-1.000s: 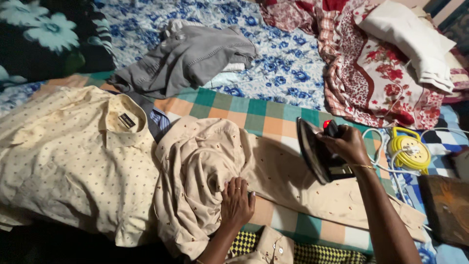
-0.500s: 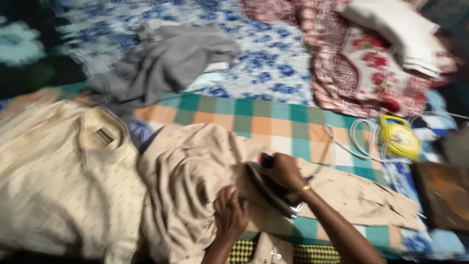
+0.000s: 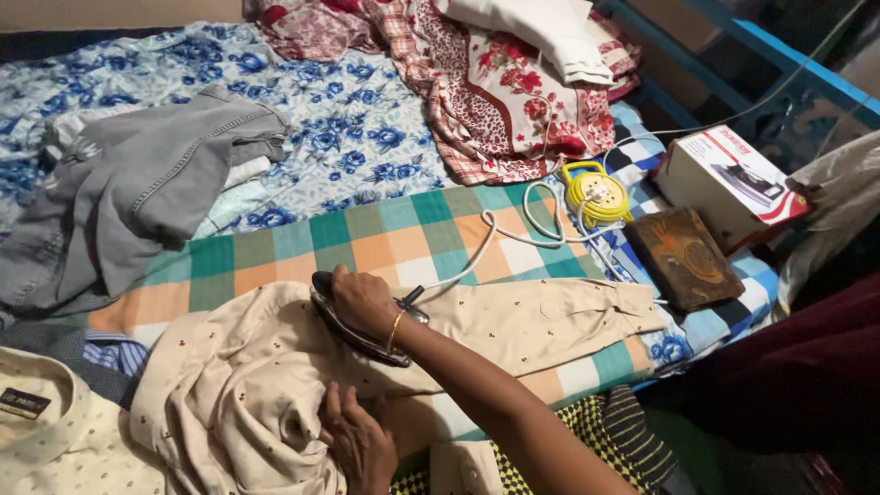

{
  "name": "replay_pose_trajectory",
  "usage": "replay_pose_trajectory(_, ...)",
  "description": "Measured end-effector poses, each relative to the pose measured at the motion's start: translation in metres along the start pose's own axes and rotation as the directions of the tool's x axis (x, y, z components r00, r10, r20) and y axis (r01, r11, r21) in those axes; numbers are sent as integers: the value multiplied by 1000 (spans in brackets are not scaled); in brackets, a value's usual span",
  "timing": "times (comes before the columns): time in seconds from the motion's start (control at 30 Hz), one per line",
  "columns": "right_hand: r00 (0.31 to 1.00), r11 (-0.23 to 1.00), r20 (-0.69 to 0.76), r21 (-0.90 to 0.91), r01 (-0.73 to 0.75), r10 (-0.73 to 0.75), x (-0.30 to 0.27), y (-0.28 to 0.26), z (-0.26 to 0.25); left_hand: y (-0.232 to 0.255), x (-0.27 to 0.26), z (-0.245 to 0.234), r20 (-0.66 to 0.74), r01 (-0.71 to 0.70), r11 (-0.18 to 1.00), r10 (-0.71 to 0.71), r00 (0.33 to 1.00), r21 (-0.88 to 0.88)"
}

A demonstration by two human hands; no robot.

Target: The person irons a beige patterned shirt on a bed, smoothing the sleeves and body with an electric iron. They repeatedly adjust the fabric and iron different sections of the shirt.

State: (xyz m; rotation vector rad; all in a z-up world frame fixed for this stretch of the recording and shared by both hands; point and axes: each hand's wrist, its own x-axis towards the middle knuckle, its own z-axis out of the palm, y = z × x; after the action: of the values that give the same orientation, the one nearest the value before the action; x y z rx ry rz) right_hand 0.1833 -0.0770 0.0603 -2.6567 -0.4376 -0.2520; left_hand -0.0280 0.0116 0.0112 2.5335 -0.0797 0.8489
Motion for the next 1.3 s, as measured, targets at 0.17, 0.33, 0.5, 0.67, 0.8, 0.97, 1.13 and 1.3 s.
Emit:
replay_pose_trajectory(0.17, 993, 998, 100, -19, -59, 60, -21, 18, -4, -4, 49, -21, 167, 306, 850, -258, 951, -429)
replay_pose_trajectory(0.33, 970, 1000, 242, -25, -16, 22, -77, 25, -37, -45, 114, -33, 103, 230, 889, -206, 973, -396)
replay_pose_trajectory(0.5, 943, 992, 309, -22, -125, 126, -114, 11, -85, -107, 189, 16, 363, 283, 952, -305, 880, 115)
replay_pose_trajectory(0.67, 968, 997, 241, -43, -59, 68, -107, -12, -107, -152, 196, 62, 485, 296, 919, -389, 784, 260)
replay_pose_trajectory(0.8, 969, 992, 213, -11, -125, 124, -94, -17, -95, -173, 179, 81, 466, 221, 934, -333, 819, 280)
replay_pose_trajectory(0.97, 963, 978, 192, 46, -203, 190, -52, -21, -59, -185, 185, 67, 252, 365, 922, -386, 888, 126)
replay_pose_trajectory(1.13, 999, 994, 25, 97, -45, 43, 2, -29, -4, -165, 193, 34, 192, 349, 937, -338, 921, -26)
replay_pose_trajectory(1.3, 985, 980, -50, 116, -161, 168, 62, -41, 43, -120, 193, -5, 129, 252, 947, -229, 965, -200)
